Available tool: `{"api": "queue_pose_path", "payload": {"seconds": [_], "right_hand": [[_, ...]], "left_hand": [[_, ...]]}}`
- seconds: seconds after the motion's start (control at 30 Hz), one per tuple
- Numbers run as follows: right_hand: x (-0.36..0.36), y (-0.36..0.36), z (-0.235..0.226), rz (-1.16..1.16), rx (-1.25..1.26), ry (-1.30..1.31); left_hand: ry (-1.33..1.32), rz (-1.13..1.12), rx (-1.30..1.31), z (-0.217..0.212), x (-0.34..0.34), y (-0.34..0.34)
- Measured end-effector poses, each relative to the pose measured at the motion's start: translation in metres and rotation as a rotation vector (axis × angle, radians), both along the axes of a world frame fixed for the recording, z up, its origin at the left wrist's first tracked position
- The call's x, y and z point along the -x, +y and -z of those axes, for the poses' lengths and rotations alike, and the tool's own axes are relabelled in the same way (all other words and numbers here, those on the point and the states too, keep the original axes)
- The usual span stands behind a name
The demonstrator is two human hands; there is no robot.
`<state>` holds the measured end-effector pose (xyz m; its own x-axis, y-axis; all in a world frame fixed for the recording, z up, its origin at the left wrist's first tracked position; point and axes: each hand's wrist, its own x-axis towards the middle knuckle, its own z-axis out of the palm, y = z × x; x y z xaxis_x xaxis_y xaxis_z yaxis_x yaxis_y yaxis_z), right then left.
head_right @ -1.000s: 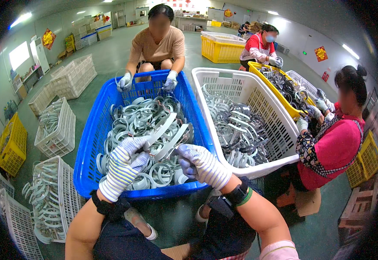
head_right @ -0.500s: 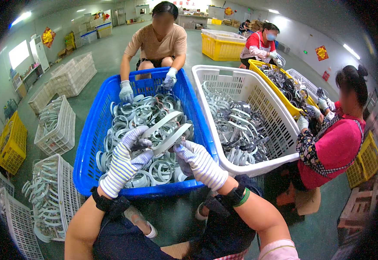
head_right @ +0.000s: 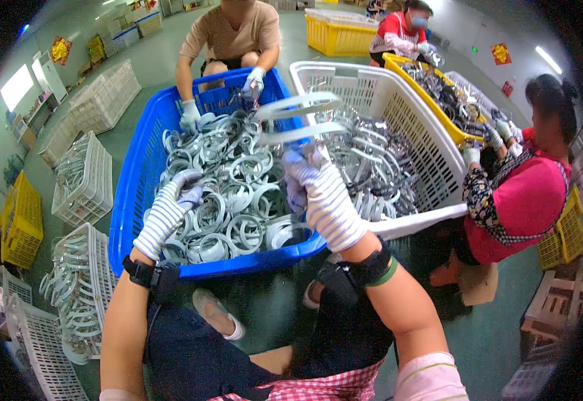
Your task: Sort metal rings into bins and place them onto a conveyor belt for processing.
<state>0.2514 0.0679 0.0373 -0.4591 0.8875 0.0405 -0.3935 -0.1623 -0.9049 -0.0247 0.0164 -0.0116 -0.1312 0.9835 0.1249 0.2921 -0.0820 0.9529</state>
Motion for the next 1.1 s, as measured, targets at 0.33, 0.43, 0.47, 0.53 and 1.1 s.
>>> {"api": "queue_pose_path", "payload": {"seconds": [0.33,0.43,0.47,0.53,1.1], "right_hand": [[-0.030,0.003,-0.024,0.162,0.058,0.138],[-0.028,-0.001,-0.034,0.242,0.113,0.243],[-0.027,-0.001,-0.034,0.242,0.125,0.254],[-0.036,-0.001,-0.035,0.252,0.087,0.193],[-0.042,0.013,-0.017,0.212,0.093,0.019]], "left_hand": [[0.765,0.720,0.417,0.076,-0.015,0.089],[0.718,0.899,0.452,0.115,-0.022,0.118],[0.733,0.916,0.560,0.127,-0.021,0.124],[0.946,0.957,0.572,0.131,-0.044,0.135],[0.302,0.538,0.611,0.050,-0.032,0.098]]}}
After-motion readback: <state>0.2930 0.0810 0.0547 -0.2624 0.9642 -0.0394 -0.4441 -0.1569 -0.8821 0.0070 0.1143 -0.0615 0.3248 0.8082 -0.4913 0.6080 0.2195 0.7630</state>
